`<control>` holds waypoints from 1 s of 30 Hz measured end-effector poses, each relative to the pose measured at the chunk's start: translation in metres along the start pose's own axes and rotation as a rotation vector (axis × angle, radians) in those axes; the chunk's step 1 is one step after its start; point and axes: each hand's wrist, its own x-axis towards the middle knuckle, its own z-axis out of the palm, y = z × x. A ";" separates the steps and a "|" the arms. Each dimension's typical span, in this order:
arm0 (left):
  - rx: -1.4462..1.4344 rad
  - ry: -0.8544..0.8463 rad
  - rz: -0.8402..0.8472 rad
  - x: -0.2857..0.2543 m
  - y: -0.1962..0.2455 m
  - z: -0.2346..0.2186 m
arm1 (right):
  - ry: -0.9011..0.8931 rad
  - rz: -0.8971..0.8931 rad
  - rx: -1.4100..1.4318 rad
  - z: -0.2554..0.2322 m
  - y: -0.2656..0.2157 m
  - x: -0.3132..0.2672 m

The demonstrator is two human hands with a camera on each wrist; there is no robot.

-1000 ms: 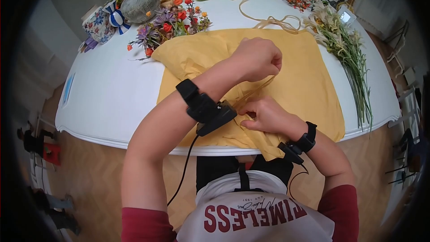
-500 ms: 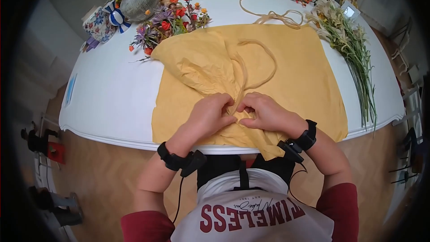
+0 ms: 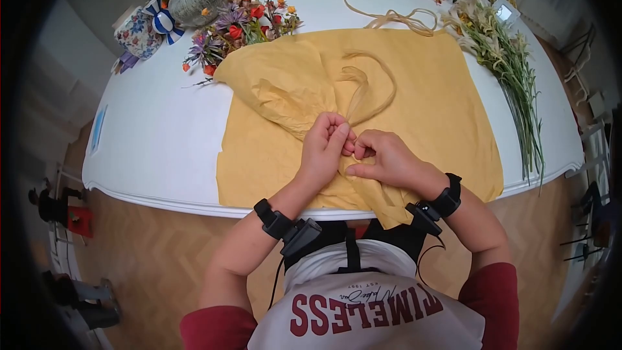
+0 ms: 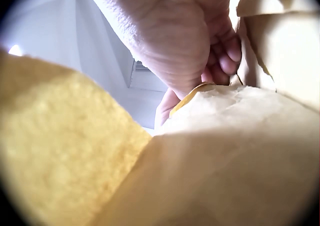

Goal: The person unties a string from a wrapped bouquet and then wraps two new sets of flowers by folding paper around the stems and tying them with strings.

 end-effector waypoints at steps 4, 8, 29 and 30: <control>0.167 -0.043 0.083 -0.006 -0.005 0.002 | 0.090 0.126 0.168 -0.009 0.011 0.002; 0.168 -0.015 0.082 -0.006 -0.006 0.004 | 0.159 0.520 0.174 -0.029 0.018 0.026; -0.298 0.200 -0.030 0.000 -0.009 0.002 | 0.405 -0.040 0.526 0.039 -0.017 0.031; -0.379 0.246 -0.021 -0.002 -0.008 0.004 | 0.429 0.043 0.583 0.041 -0.020 0.033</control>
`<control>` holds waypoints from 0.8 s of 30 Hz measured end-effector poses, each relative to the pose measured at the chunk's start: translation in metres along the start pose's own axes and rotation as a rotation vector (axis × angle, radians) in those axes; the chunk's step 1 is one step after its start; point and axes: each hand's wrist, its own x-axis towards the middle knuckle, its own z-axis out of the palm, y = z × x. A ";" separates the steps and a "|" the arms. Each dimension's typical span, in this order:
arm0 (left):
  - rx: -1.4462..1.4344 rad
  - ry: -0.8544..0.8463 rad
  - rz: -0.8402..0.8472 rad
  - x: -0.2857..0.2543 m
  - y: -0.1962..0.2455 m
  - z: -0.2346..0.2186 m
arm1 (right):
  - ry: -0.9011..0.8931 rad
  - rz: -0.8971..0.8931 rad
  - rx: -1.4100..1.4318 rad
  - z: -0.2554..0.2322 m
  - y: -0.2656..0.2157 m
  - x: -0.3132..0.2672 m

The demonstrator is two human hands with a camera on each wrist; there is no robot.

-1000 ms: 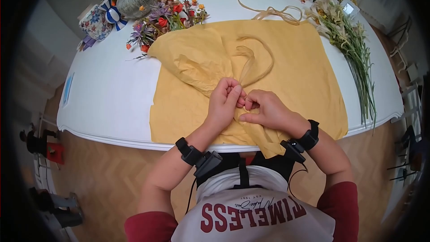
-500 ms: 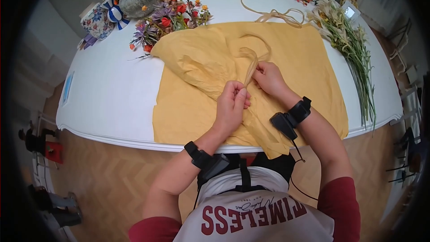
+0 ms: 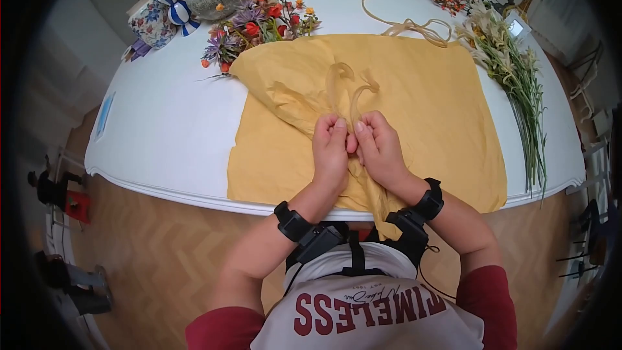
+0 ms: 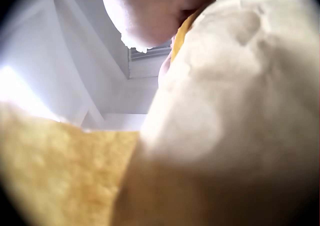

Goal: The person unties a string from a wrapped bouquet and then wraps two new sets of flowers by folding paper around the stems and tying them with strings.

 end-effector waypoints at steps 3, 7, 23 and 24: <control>-0.139 0.144 -0.029 -0.002 0.002 0.005 | 0.081 0.060 0.195 0.009 0.008 0.000; -0.259 0.168 0.003 -0.003 0.010 0.006 | 0.084 0.121 0.142 0.004 0.015 0.001; 1.060 -0.494 0.500 0.021 0.071 0.000 | -0.336 0.418 0.114 -0.023 0.018 0.020; 1.273 -0.491 0.693 0.016 0.075 -0.009 | -0.352 0.459 0.172 -0.026 0.020 0.021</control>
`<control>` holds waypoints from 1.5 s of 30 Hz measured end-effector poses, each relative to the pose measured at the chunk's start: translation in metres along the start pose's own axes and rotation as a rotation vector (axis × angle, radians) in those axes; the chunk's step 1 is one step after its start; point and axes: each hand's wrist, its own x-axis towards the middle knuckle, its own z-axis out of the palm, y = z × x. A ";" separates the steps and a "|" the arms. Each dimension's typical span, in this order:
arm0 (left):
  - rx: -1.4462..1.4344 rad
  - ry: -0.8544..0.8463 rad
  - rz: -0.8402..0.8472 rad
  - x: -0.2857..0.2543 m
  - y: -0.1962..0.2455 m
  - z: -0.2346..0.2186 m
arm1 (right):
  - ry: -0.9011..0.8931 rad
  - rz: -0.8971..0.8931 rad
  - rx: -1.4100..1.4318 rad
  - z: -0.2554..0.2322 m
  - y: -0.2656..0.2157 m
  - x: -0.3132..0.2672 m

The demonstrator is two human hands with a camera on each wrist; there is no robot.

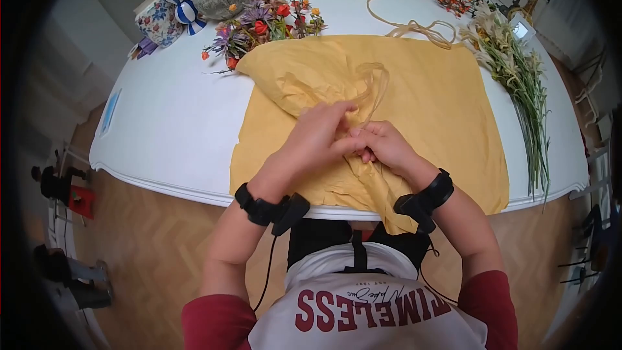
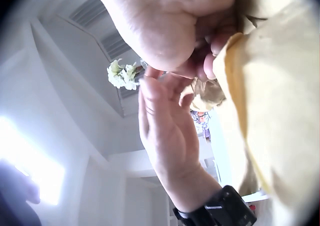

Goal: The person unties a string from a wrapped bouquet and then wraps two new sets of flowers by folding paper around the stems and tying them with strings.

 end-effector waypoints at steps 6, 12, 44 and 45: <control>0.293 -0.613 -0.133 -0.031 0.043 -0.043 | -0.097 0.113 -0.011 -0.007 -0.018 -0.002; -0.158 -0.229 -0.211 -0.016 0.001 -0.013 | -0.148 0.140 0.046 -0.010 -0.017 -0.005; -0.007 -0.211 -0.296 -0.060 -0.009 -0.024 | 0.372 -0.716 -1.256 -0.047 -0.007 -0.040; -0.029 -0.259 -0.373 -0.058 -0.007 -0.027 | 0.322 -0.601 -1.151 -0.049 -0.008 -0.038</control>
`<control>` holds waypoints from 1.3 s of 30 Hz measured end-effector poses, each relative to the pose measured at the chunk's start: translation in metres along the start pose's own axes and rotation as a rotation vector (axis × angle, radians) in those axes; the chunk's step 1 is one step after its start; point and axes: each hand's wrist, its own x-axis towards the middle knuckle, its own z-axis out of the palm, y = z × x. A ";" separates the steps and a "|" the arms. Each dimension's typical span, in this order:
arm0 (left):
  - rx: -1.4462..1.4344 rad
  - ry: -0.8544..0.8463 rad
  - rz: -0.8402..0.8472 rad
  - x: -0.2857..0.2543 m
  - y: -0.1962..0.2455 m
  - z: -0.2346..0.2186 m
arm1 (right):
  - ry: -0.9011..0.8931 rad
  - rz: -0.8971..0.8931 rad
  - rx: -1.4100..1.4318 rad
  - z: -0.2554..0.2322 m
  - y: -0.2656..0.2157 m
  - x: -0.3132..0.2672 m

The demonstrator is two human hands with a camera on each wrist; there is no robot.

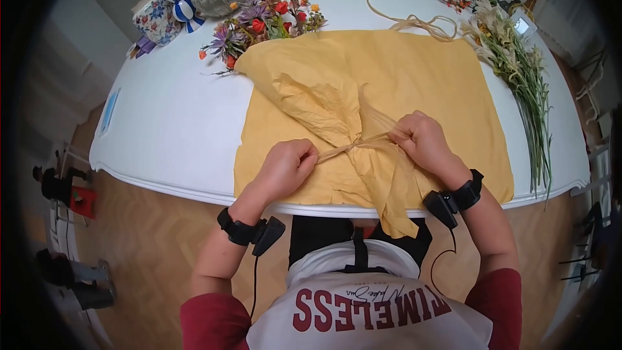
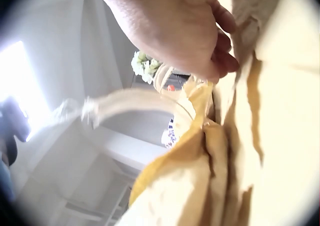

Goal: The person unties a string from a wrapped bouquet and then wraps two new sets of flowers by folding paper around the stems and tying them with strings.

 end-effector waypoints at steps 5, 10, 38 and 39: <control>-0.382 0.107 0.071 0.012 0.008 0.015 | -0.085 0.529 0.714 0.006 -0.017 0.012; -1.208 0.002 -0.188 0.032 0.016 0.037 | -0.153 0.616 1.492 0.016 -0.029 0.025; 0.381 0.098 0.533 0.087 0.049 -0.016 | -0.514 0.388 1.006 0.019 -0.032 0.055; 0.383 0.091 0.600 0.090 0.046 -0.015 | -0.560 0.416 0.942 0.019 -0.033 0.056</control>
